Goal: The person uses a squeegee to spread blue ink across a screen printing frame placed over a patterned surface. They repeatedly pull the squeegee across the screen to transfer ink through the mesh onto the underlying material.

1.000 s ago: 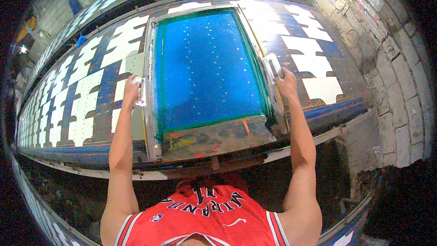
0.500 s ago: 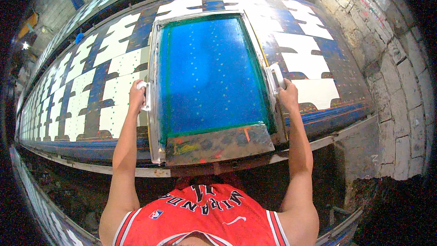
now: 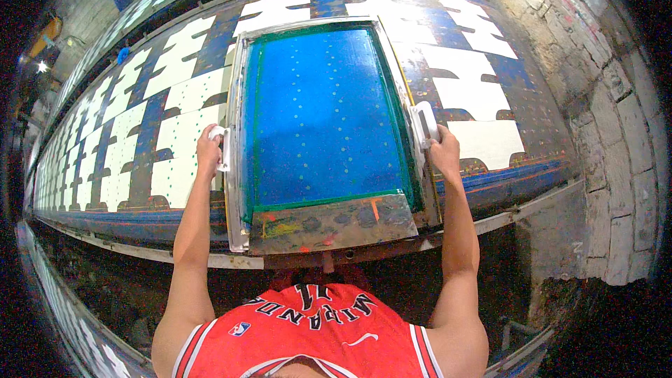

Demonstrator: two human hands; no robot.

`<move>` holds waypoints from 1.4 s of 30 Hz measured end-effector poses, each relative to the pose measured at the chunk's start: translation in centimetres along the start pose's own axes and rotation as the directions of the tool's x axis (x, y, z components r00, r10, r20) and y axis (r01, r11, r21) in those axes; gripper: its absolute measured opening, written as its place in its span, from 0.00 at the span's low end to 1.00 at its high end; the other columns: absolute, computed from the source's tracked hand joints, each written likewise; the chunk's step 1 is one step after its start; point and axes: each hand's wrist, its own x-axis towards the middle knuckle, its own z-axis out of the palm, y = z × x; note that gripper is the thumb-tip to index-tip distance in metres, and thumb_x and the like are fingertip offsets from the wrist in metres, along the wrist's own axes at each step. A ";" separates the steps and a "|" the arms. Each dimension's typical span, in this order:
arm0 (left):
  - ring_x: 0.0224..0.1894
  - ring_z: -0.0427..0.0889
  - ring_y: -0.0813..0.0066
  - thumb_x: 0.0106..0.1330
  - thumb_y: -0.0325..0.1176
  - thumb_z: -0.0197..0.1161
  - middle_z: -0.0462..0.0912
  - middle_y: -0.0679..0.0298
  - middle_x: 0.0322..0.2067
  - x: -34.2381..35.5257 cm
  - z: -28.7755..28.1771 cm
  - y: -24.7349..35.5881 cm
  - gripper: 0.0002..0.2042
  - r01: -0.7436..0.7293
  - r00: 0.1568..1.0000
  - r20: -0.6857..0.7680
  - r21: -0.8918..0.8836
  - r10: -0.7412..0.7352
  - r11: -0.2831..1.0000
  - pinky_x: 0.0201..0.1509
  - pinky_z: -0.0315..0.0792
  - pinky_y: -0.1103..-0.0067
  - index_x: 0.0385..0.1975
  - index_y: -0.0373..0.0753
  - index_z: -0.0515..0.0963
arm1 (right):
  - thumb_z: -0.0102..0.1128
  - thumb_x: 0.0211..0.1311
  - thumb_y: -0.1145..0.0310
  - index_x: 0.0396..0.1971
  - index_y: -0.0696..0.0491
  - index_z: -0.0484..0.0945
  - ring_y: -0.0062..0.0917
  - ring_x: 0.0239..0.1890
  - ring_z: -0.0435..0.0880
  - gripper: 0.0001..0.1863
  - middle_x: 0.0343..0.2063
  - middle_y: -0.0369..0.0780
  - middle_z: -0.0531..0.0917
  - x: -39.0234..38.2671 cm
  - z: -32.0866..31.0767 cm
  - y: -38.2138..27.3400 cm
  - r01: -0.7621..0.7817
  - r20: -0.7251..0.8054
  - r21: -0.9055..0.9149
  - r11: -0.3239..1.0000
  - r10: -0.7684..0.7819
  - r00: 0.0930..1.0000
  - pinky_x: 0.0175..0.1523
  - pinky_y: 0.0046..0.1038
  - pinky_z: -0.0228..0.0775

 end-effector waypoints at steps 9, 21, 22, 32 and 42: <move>0.12 0.70 0.76 0.73 0.25 0.57 0.83 0.58 0.28 0.1 1.2 -0.6 0.18 -0.029 1.000 0.004 -0.067 0.030 0.997 0.16 0.65 0.73 0.62 0.42 0.76 | 0.60 0.55 0.80 0.55 0.64 0.80 0.42 0.49 0.88 0.24 0.46 0.55 0.87 -0.4 -0.6 1.1 -0.015 -0.012 0.025 1.000 0.016 1.000 0.57 0.37 0.77; 0.26 0.82 0.66 0.70 0.26 0.58 0.86 0.52 0.40 -0.1 2.9 -0.7 0.20 -0.087 0.996 -0.011 0.040 0.088 0.995 0.27 0.74 0.70 0.62 0.42 0.76 | 0.59 0.53 0.79 0.53 0.65 0.80 0.44 0.50 0.88 0.24 0.45 0.55 0.87 0.3 -1.4 3.4 -0.013 -0.063 -0.027 1.000 0.012 0.998 0.57 0.37 0.76; 0.29 0.84 0.64 0.70 0.26 0.58 0.86 0.51 0.43 0.0 3.1 -0.7 0.20 -0.031 0.999 -0.019 0.050 0.032 0.998 0.29 0.75 0.69 0.62 0.42 0.77 | 0.58 0.53 0.79 0.53 0.65 0.80 0.44 0.50 0.88 0.24 0.45 0.55 0.87 0.4 -1.6 3.5 -0.022 -0.049 -0.010 1.000 0.022 0.999 0.57 0.37 0.76; 0.49 0.86 0.48 0.71 0.29 0.56 0.85 0.43 0.50 0.3 3.5 -1.4 0.20 -0.057 0.998 -0.003 0.208 0.058 0.977 0.54 0.76 0.62 0.63 0.46 0.75 | 0.60 0.55 0.79 0.54 0.66 0.79 0.42 0.52 0.88 0.24 0.48 0.55 0.87 0.5 -1.7 4.5 0.009 -0.043 -0.004 1.000 -0.009 0.999 0.59 0.35 0.76; 0.32 0.87 0.56 0.75 0.31 0.52 0.85 0.43 0.44 -0.3 2.8 0.4 0.21 0.008 0.991 0.129 0.224 -0.037 0.975 0.29 0.81 0.65 0.67 0.47 0.66 | 0.66 0.62 0.75 0.60 0.63 0.74 0.49 0.57 0.80 0.26 0.50 0.57 0.82 -2.9 -0.9 -1.7 0.054 -0.080 -0.532 0.845 -0.114 0.990 0.62 0.43 0.74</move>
